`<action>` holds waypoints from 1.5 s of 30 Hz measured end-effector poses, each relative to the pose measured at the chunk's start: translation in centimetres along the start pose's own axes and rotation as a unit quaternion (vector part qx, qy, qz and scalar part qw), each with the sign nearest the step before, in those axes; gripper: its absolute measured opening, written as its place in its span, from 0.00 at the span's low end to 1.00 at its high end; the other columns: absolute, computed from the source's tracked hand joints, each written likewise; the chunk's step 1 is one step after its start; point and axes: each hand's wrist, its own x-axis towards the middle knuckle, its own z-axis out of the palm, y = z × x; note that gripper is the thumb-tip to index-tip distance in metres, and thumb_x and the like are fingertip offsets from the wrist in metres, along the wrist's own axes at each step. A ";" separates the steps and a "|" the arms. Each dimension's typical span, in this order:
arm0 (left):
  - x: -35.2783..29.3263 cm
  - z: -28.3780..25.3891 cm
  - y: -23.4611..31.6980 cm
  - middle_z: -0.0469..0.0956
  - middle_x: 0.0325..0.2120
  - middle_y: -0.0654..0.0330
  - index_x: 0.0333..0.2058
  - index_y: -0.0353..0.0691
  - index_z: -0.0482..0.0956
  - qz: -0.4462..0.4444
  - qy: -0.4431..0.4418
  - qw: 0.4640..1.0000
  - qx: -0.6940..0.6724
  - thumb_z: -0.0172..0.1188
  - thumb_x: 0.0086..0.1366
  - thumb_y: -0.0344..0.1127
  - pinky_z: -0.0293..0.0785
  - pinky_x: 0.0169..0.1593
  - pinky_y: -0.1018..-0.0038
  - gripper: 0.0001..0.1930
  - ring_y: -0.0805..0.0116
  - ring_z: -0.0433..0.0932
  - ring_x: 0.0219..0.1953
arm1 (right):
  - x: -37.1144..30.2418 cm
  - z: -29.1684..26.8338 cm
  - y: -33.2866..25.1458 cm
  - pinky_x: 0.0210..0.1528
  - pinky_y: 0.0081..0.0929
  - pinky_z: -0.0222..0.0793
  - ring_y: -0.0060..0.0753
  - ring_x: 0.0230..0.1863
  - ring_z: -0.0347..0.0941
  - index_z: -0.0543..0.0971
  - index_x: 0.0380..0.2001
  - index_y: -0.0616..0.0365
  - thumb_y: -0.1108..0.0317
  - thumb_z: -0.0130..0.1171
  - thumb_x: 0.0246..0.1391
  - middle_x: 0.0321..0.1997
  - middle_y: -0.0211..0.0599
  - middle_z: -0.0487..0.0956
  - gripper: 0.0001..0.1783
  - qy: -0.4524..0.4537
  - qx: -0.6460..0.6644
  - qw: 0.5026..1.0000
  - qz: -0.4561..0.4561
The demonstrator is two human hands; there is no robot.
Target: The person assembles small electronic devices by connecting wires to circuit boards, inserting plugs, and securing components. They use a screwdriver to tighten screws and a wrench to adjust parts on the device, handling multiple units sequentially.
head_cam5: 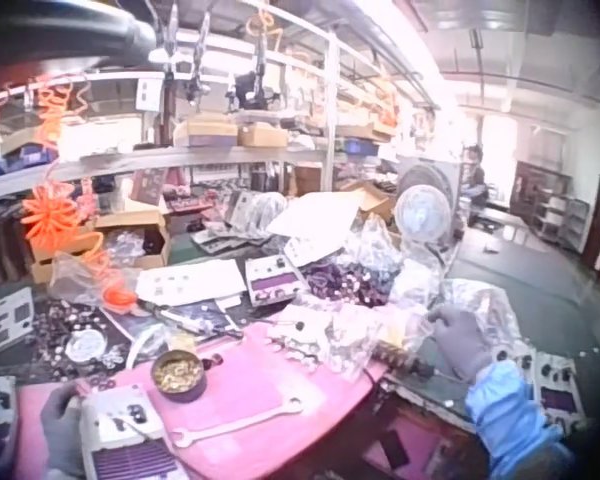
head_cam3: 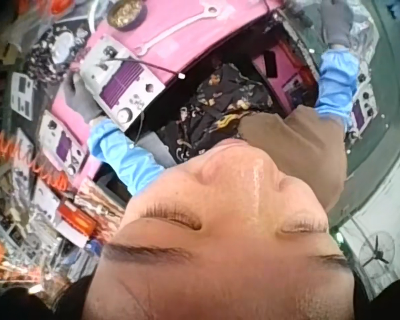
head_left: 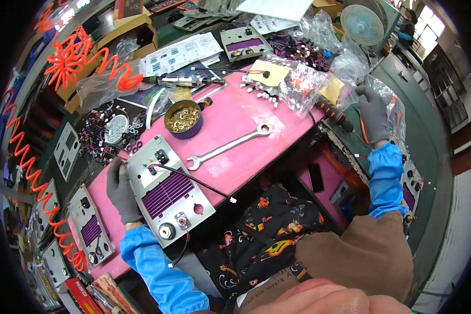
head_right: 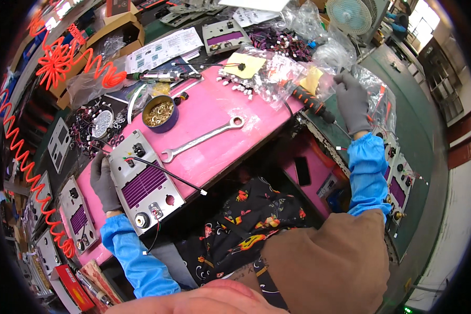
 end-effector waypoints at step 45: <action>0.8 -0.8 0.4 0.81 0.40 0.61 0.50 0.34 0.80 -0.021 0.015 0.999 0.039 0.58 0.70 0.33 0.73 0.46 0.77 0.13 0.75 0.76 0.41 | 6.0 11.9 15.6 0.25 0.49 0.69 0.49 0.26 0.80 0.83 0.26 0.52 0.61 0.54 0.55 0.24 0.45 0.82 0.12 -0.172 -0.459 0.832 -0.258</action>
